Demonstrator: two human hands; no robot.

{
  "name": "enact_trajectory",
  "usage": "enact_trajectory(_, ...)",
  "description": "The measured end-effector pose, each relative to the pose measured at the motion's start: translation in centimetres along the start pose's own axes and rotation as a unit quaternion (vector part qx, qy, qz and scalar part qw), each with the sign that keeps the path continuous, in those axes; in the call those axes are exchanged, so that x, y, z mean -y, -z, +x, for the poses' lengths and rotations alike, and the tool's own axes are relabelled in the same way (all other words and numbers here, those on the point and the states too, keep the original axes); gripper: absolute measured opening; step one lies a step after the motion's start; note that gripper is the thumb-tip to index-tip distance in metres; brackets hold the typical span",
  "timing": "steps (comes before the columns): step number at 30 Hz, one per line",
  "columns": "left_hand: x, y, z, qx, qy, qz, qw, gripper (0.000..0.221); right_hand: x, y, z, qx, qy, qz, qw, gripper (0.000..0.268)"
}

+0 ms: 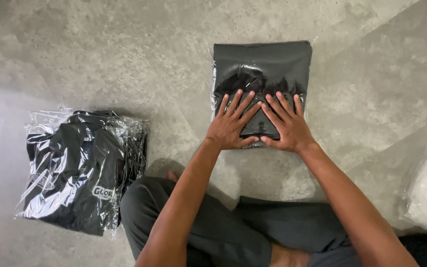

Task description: Folding black shirts and placing them into clear plastic bags for final packaging.

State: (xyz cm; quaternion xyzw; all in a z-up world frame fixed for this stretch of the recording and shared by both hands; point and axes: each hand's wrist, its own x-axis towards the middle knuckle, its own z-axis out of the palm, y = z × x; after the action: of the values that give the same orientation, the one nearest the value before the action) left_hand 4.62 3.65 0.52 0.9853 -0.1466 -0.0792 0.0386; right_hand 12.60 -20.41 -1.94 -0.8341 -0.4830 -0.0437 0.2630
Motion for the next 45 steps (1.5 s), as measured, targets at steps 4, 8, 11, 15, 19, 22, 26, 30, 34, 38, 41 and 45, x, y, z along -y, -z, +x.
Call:
enact_trajectory(4, 0.1, -0.3, 0.0, -0.002, 0.0, -0.015, 1.0, 0.104, -0.2, -0.4, 0.0, -0.002, 0.008, -0.011, 1.0, 0.088)
enact_trajectory(8, 0.2, -0.6, 0.1, 0.006, 0.002, -0.011, 1.0, 0.103, -0.2, -0.5, 0.0, -0.01, 0.012, -0.016, 1.0, 0.084)
enact_trajectory(11, 0.2, -0.8, 0.3, 0.012, 0.003, -0.009, 1.0, 0.102, -0.2, -0.5, 0.1, -0.012, 0.014, -0.022, 1.0, 0.082)
enact_trajectory(15, 0.1, -0.8, 0.3, 0.007, 0.005, 0.011, 1.0, 0.105, 0.2, -0.3, 0.2, -0.017, 0.002, -0.002, 1.0, 0.084)
enact_trajectory(19, 0.0, -0.6, 0.5, 0.004, 0.004, 0.024, 1.0, 0.106, 0.2, 0.6, 0.3, -0.014, -0.006, 0.027, 1.0, 0.084)
enact_trajectory(22, -0.1, 0.3, -0.7, 0.011, -0.003, -0.056, 0.998, 0.11, 0.9, 1.7, 0.1, -0.035, -0.063, 0.127, 0.989, 0.08)
enact_trajectory(26, -0.9, 2.0, -2.7, -0.18, 0.151, -0.181, 0.955, 0.091, 1.8, 1.7, -0.8, -0.208, -0.311, 0.123, 0.919, 0.067)
enact_trajectory(30, -0.1, 0.5, -2.3, -0.227, 0.311, -0.52, 0.763, 0.08, 3.5, 1.0, -3.1, -0.124, -0.49, 0.148, 0.85, 0.076)
enact_trajectory(34, 0.5, -2.4, -3.9, -0.137, 0.31, -0.463, 0.819, 0.061, 6.0, 1.5, -6.3, -0.103, -0.555, 0.168, 0.808, 0.077)
enact_trajectory(38, -2.3, -0.8, -5.6, -0.121, 0.34, -0.299, 0.883, 0.049, 9.7, 3.7, -8.0, -0.109, -0.524, 0.104, 0.839, 0.065)
enact_trajectory(41, -5.0, 3.9, -5.0, -0.15, 0.256, -0.22, 0.929, 0.063, 10.8, 4.5, -5.5, -0.144, -0.401, 0.044, 0.904, 0.062)
enact_trajectory(45, -6.3, 0.9, -1.8, -0.152, 0.154, -0.039, 0.975, 0.07, 8.9, 1.5, -1.8, -0.049, -0.288, -0.086, 0.953, 0.077)
